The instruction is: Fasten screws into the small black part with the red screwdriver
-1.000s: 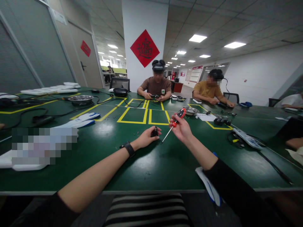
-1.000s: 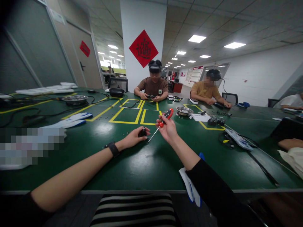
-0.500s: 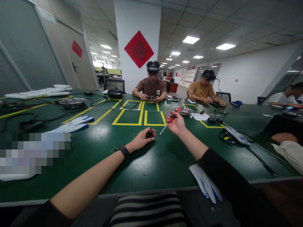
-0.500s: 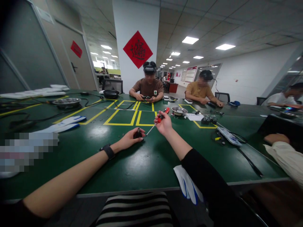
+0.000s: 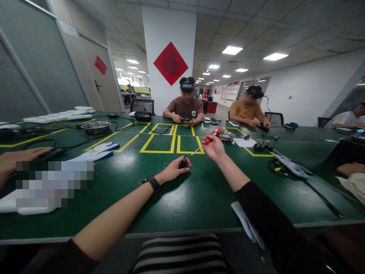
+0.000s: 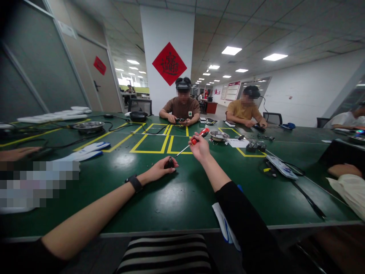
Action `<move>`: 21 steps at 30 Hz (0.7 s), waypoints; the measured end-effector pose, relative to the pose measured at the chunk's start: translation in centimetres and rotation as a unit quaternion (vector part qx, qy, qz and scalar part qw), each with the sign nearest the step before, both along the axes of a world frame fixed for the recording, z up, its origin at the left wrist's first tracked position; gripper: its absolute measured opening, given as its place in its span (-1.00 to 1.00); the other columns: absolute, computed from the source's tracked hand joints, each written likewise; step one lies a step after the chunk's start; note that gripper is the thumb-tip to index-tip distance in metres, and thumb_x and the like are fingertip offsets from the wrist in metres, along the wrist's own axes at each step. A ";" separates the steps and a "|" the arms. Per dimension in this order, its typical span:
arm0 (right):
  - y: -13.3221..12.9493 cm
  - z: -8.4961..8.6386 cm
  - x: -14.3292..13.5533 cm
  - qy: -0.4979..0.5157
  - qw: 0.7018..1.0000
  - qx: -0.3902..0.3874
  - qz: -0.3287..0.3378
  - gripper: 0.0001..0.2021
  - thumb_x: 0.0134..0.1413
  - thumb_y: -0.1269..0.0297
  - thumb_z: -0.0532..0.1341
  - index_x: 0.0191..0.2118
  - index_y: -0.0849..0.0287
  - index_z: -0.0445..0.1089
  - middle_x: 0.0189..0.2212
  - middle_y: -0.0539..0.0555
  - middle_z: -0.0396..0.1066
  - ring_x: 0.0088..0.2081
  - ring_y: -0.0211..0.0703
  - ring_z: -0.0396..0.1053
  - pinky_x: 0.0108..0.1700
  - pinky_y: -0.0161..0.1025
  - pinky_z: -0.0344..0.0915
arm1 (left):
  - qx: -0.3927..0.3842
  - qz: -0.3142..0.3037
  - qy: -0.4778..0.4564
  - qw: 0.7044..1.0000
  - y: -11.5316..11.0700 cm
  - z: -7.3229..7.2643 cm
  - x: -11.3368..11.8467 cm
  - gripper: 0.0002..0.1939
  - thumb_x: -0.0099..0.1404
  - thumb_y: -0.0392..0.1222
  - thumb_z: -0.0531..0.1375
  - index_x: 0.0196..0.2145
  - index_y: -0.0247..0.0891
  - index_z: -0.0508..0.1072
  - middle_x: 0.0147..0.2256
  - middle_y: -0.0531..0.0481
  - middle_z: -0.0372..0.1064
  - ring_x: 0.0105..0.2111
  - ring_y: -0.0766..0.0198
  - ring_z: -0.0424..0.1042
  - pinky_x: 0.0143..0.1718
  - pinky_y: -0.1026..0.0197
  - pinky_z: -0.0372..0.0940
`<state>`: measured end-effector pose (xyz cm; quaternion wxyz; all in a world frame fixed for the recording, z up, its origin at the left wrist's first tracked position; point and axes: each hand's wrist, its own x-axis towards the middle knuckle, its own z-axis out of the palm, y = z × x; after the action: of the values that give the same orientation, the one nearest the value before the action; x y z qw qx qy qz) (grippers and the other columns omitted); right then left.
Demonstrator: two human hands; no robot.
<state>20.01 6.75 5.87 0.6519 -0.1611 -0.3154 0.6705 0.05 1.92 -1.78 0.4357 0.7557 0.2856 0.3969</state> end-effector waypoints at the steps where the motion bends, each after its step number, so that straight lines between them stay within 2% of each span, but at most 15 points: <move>1: -0.4 0.1 -0.3 0.004 1.000 0.018 0.006 -0.87 0.03 0.52 0.08 -0.33 0.17 0.28 -0.49 -0.04 0.39 -0.44 -0.35 0.38 -0.43 -0.40 0.36 | -0.004 -0.004 0.001 1.000 0.2 -0.1 0.0 -0.73 0.13 -0.26 0.20 -0.20 -0.32 0.28 -0.20 -0.09 0.36 -0.19 0.25 0.35 -0.13 0.15 0.23; 4: -1.5 -0.2 -0.9 -0.007 0.998 0.053 0.033 -0.96 0.09 0.40 0.11 -0.32 0.17 0.28 -0.29 0.05 0.45 -0.24 -0.25 0.42 -0.26 -0.27 0.40 | -0.010 -0.011 0.015 1.000 0.8 -0.3 0.2 -0.76 0.14 -0.25 0.20 -0.24 -0.32 0.27 -0.24 -0.06 0.35 -0.29 0.31 0.34 -0.24 0.22 0.24; 7: -2.1 -1.0 -1.1 0.009 0.999 0.039 0.034 -0.94 0.10 0.33 0.12 -0.38 0.16 0.27 -0.37 0.02 0.45 -0.31 -0.26 0.43 -0.28 -0.27 0.41 | -0.009 -0.016 0.029 0.999 1.4 -0.3 0.7 -0.77 0.13 -0.25 0.20 -0.26 -0.32 0.26 -0.29 -0.02 0.34 -0.38 0.37 0.31 -0.31 0.26 0.22; 10: -2.2 -1.5 -1.0 0.042 0.998 0.031 0.027 -0.94 0.07 0.42 0.13 -0.39 0.14 0.26 -0.54 -0.08 0.37 -0.47 -0.36 0.38 -0.34 -0.35 0.39 | -0.001 -0.014 0.042 0.999 1.7 -0.3 1.0 -0.79 0.14 -0.24 0.19 -0.26 -0.32 0.27 -0.32 0.00 0.32 -0.39 0.38 0.29 -0.32 0.27 0.21; 12: -2.4 -1.6 -0.9 0.047 0.998 0.032 0.026 -0.89 0.05 0.50 0.11 -0.35 0.13 0.26 -0.57 -0.11 0.34 -0.51 -0.38 0.35 -0.34 -0.35 0.39 | 0.015 -0.002 0.047 0.999 1.6 -0.3 1.0 -0.80 0.15 -0.23 0.18 -0.27 -0.32 0.28 -0.33 0.01 0.31 -0.37 0.36 0.28 -0.28 0.26 0.21; 16: -3.1 -1.1 -1.1 0.039 0.998 0.044 0.011 -0.82 0.03 0.56 0.05 -0.29 0.15 0.26 -0.49 -0.05 0.41 -0.38 -0.33 0.42 -0.20 -0.28 0.38 | 0.042 0.022 0.045 0.998 1.2 -0.5 0.8 -0.79 0.15 -0.22 0.19 -0.27 -0.31 0.27 -0.31 -0.01 0.33 -0.29 0.31 0.31 -0.17 0.20 0.20; 19: -3.7 -0.9 -1.7 -0.032 0.996 0.081 0.004 -0.95 0.10 0.35 0.09 -0.29 0.16 0.24 -0.37 0.04 0.47 -0.30 -0.24 0.44 -0.25 -0.25 0.38 | 0.040 0.031 0.049 0.998 0.9 -0.6 0.6 -0.78 0.15 -0.22 0.19 -0.26 -0.30 0.26 -0.29 -0.02 0.34 -0.27 0.29 0.32 -0.14 0.17 0.19; 21: -4.1 -1.1 -2.1 -0.096 0.990 0.097 -0.043 -0.82 0.11 0.14 0.09 -0.34 0.15 0.22 -0.46 0.03 0.47 -0.41 -0.25 0.42 -0.42 -0.33 0.34 | 0.035 0.030 0.048 0.998 0.8 -0.5 0.6 -0.78 0.14 -0.22 0.19 -0.26 -0.30 0.26 -0.29 -0.02 0.34 -0.27 0.29 0.32 -0.13 0.16 0.19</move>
<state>17.89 2.70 4.74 0.6592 -0.1745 -0.4330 0.5896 0.61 2.67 -2.26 0.3826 0.7797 0.3152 0.3825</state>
